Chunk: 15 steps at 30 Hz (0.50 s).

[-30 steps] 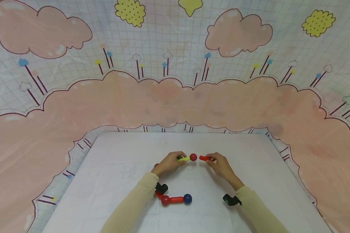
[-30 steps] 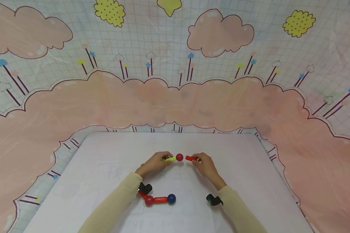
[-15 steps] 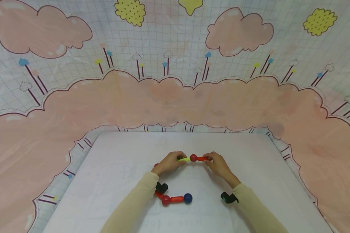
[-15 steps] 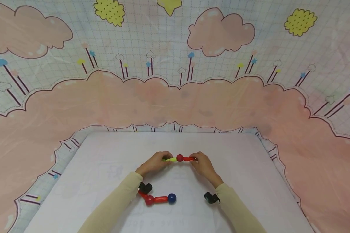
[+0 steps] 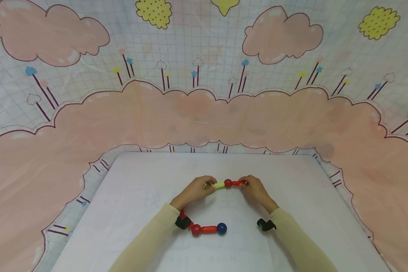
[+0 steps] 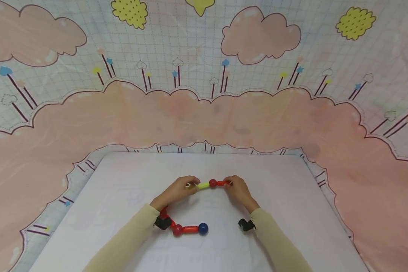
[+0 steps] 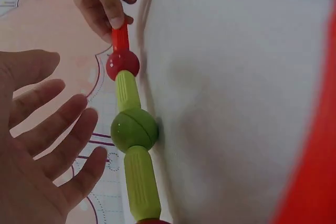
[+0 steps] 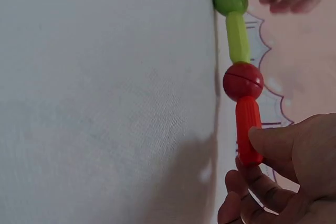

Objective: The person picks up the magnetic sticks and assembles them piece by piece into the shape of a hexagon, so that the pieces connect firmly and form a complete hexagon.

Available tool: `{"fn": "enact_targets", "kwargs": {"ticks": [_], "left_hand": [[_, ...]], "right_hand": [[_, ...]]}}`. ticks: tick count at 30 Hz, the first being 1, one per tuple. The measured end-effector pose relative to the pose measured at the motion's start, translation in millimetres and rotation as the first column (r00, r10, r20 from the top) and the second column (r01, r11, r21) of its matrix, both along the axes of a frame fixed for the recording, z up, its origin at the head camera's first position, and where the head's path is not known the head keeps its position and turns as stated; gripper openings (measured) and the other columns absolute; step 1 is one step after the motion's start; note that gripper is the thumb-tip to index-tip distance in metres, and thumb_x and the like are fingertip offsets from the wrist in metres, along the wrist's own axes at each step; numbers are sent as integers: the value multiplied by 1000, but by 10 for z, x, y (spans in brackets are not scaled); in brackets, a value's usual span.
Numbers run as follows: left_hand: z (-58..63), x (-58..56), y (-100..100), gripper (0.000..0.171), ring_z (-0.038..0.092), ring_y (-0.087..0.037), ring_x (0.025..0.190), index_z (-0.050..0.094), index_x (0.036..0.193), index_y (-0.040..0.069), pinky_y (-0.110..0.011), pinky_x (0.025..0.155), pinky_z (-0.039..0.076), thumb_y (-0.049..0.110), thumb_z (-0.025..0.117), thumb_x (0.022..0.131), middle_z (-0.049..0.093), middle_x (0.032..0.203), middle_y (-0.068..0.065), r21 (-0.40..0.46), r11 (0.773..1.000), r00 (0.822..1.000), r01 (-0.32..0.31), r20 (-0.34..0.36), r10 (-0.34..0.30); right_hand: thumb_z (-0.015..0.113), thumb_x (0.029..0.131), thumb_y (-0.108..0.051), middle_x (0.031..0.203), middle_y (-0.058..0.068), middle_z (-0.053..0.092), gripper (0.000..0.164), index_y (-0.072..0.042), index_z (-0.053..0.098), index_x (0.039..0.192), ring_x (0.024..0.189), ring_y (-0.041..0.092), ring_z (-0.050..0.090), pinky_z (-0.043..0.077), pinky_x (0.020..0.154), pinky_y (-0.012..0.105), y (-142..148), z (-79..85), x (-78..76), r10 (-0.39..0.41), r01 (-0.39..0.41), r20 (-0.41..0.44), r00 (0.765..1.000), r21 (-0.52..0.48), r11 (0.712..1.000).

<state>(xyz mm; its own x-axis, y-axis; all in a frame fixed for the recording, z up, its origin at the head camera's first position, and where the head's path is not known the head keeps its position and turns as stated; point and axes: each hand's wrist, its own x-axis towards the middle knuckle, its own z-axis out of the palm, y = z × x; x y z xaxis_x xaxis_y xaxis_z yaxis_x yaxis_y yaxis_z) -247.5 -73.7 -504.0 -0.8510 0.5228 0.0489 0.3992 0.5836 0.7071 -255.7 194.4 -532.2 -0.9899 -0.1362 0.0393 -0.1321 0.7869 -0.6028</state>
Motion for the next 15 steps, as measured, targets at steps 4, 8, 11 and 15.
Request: {"fn": "enact_targets", "kwargs": {"ticks": [4,8,11,15], "left_hand": [[15,138,-42,32,62,-16,105,64,122,11,-35,92,51,27,66,94,68,114,-1,-39,998,997,55,46,-54],[21,272,-85,31,61,-14,104,64,121,12,-31,89,52,28,66,94,67,109,4,-63,996,996,68,67,-64],[15,357,-108,32,60,-12,103,64,121,14,-29,89,52,29,67,94,66,109,6,-68,995,994,71,85,-65],[17,460,-117,34,59,-8,101,64,124,17,-26,87,51,32,67,93,66,109,7,-102,990,990,102,111,-91]], "right_hand": [[63,94,-11,108,14,67,23,-5,70,115,93,25,59,50,86,44,19,-9,-34,-18,18,0,1000,9,1000],[62,94,-11,107,15,66,24,-4,69,116,93,26,59,50,86,45,42,1,-63,-31,31,-2,1000,-7,999],[61,94,-12,107,15,66,26,-4,68,118,93,26,58,49,85,44,69,-3,-98,-50,50,15,999,-15,999],[60,95,-15,108,13,66,27,-7,68,120,93,25,57,48,84,41,108,-23,-149,-94,95,59,994,-15,995]]}}
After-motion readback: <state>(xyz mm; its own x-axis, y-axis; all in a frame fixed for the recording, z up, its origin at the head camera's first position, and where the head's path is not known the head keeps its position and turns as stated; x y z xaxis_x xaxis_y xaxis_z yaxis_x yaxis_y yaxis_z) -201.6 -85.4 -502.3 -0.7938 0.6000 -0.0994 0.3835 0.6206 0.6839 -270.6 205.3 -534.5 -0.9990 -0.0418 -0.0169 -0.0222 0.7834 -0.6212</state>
